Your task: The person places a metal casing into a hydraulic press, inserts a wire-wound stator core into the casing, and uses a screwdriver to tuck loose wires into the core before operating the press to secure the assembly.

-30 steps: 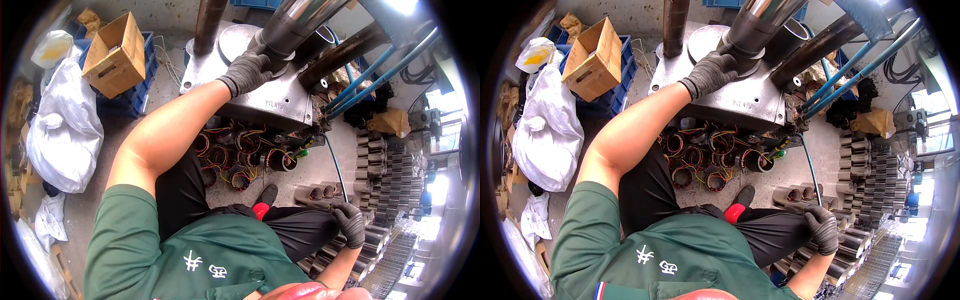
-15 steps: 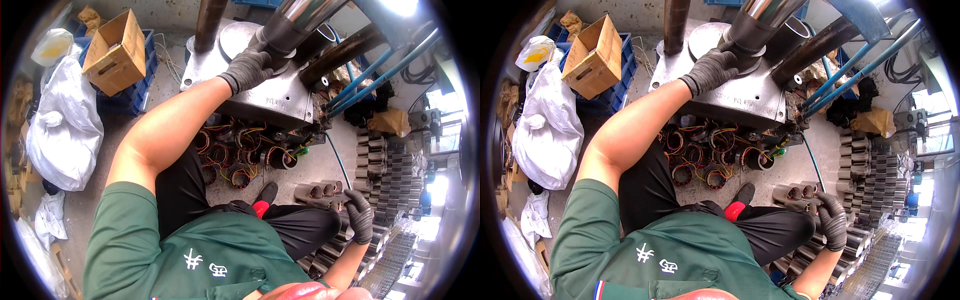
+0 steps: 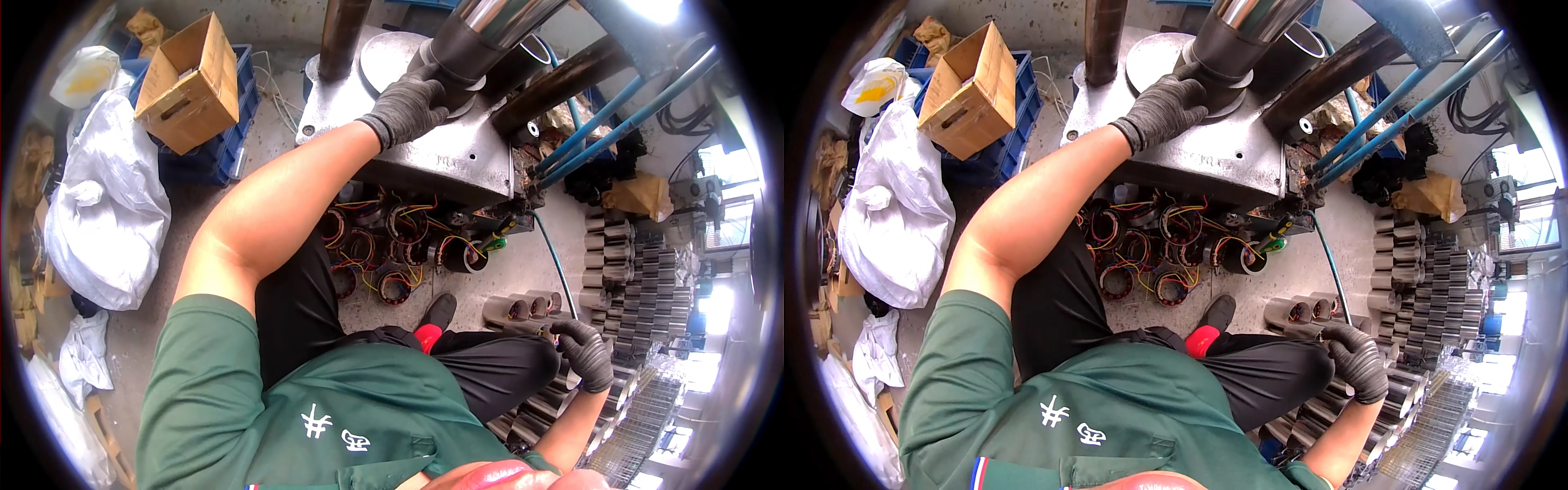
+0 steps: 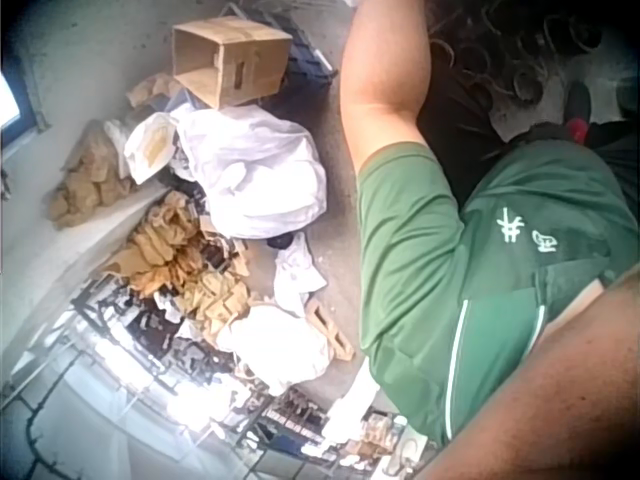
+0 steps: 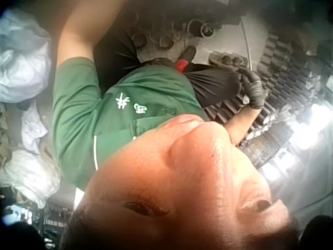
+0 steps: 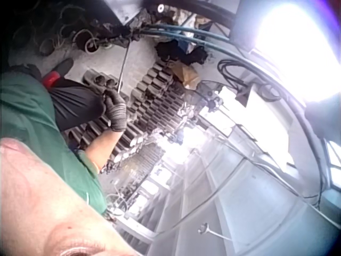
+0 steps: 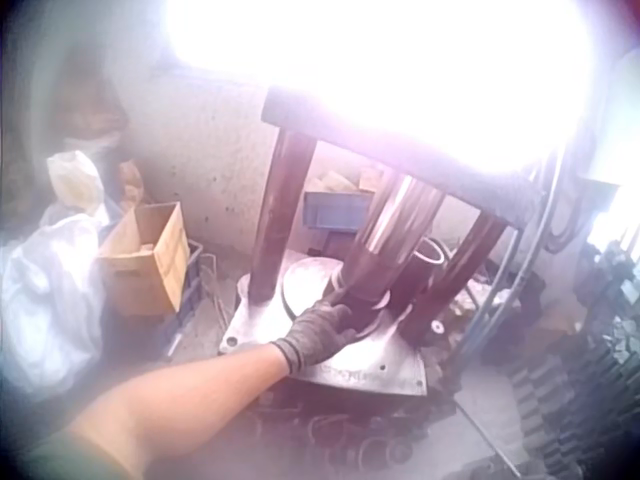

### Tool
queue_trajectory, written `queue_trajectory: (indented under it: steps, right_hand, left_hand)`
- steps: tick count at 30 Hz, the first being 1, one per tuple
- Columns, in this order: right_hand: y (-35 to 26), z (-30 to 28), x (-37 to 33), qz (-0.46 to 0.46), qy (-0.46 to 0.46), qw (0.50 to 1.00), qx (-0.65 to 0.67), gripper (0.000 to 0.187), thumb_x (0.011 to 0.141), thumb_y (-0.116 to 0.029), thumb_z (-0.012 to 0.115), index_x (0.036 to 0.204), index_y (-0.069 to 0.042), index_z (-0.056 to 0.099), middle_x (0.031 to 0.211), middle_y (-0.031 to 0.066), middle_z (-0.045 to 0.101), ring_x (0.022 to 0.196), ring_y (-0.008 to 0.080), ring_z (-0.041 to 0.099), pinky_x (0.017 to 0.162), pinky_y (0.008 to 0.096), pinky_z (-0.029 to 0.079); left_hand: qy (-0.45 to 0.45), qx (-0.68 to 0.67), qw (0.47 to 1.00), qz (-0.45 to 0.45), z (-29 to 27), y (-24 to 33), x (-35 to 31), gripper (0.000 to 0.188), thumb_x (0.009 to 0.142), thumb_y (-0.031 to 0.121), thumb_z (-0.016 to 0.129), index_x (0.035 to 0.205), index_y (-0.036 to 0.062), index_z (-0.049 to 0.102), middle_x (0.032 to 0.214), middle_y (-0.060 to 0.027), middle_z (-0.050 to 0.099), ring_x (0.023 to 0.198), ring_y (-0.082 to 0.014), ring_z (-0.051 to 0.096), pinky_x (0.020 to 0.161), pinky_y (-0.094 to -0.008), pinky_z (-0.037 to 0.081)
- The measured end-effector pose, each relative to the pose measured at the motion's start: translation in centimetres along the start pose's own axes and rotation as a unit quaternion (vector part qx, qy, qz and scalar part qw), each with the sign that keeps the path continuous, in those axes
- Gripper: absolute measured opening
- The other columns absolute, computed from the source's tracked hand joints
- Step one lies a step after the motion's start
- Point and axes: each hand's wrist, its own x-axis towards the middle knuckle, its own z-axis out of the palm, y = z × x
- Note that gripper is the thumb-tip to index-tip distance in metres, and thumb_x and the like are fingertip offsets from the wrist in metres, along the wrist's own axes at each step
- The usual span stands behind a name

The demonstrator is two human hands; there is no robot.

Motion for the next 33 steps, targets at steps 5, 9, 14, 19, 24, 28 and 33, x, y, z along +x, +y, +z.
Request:
queue_trajectory:
  steps: [5, 9, 14, 19, 24, 28, 33]
  right_hand:
    - [-0.9, 0.6, -0.2, 0.011, 0.111, 0.988, 0.111, 0.029, 0.099, -0.008, 0.062, 0.124, -0.002, 0.074, 0.108, 0.0073, 0.078, 0.081, 0.0126, 0.069, 0.072, 0.0276, 0.057]
    - [-0.1, 0.0, 0.0, 0.038, 0.052, 0.993, 0.097, 0.031, 0.099, -0.010, 0.063, 0.127, -0.002, 0.073, 0.112, 0.0060, 0.078, 0.082, 0.0124, 0.069, 0.073, 0.0276, 0.057]
    - [0.7, 0.1, -0.2, -0.063, 0.075, 0.995, 0.029, 0.032, 0.099, -0.008, 0.062, 0.129, -0.002, 0.072, 0.113, 0.0070, 0.078, 0.079, 0.0120, 0.069, 0.071, 0.0277, 0.057]
    - [-1.5, -0.3, 0.0, 0.053, 0.104, 0.980, 0.163, 0.031, 0.099, -0.007, 0.062, 0.127, 0.001, 0.073, 0.113, 0.0111, 0.078, 0.092, 0.0150, 0.071, 0.080, 0.0304, 0.059]
    - [-0.1, -0.3, -0.1, 0.037, 0.009, 0.997, 0.060, 0.031, 0.100, -0.005, 0.060, 0.128, 0.000, 0.072, 0.112, 0.0101, 0.077, 0.088, 0.0136, 0.070, 0.077, 0.0298, 0.058]
    - [-2.4, -0.4, -0.1, 0.051, 0.123, 0.978, 0.159, 0.032, 0.097, -0.004, 0.061, 0.126, 0.001, 0.072, 0.109, 0.0130, 0.078, 0.092, 0.0191, 0.073, 0.082, 0.0325, 0.059]
    - [-0.7, -0.4, 0.0, 0.022, 0.031, 0.997, 0.071, 0.029, 0.101, -0.006, 0.059, 0.127, -0.001, 0.072, 0.113, 0.0125, 0.077, 0.089, 0.0160, 0.072, 0.080, 0.0305, 0.059]
  left_hand:
    - [0.000, -0.019, 1.000, 0.008, 0.0, -0.2, -0.1, 0.036, 0.091, 0.026, 0.077, 0.119, 0.0023, 0.073, 0.160, -0.0168, 0.051, 0.124, -0.0404, 0.065, 0.108, -0.0461, 0.054]
    - [-0.020, -0.019, 1.000, -0.008, -0.3, -0.1, 0.0, 0.035, 0.091, 0.026, 0.076, 0.118, 0.0027, 0.074, 0.161, -0.0165, 0.049, 0.124, -0.0409, 0.065, 0.108, -0.0464, 0.054]
    - [-0.019, -0.021, 1.000, -0.005, -0.3, 0.1, 0.2, 0.036, 0.091, 0.027, 0.076, 0.118, 0.0029, 0.074, 0.161, -0.0164, 0.050, 0.124, -0.0399, 0.065, 0.108, -0.0461, 0.054]
    - [-0.016, -0.009, 1.000, -0.002, -0.4, -0.2, 0.0, 0.035, 0.091, 0.025, 0.076, 0.119, 0.0029, 0.074, 0.161, -0.0164, 0.049, 0.125, -0.0387, 0.065, 0.109, -0.0454, 0.054]
    - [-0.011, -0.029, 0.999, 0.009, -0.1, 0.2, 0.1, 0.035, 0.092, 0.023, 0.076, 0.119, 0.0005, 0.073, 0.156, -0.0147, 0.054, 0.123, -0.0375, 0.066, 0.109, -0.0441, 0.054]
    - [-0.008, -0.013, 1.000, 0.008, -0.1, -0.6, 0.1, 0.037, 0.092, 0.022, 0.076, 0.120, -0.0007, 0.073, 0.148, -0.0154, 0.060, 0.118, -0.0373, 0.069, 0.106, -0.0438, 0.055]
    - [-0.014, -0.017, 1.000, 0.006, -0.2, 0.2, 0.0, 0.037, 0.092, 0.024, 0.077, 0.119, -0.0010, 0.073, 0.146, -0.0151, 0.061, 0.118, -0.0380, 0.068, 0.106, -0.0444, 0.055]
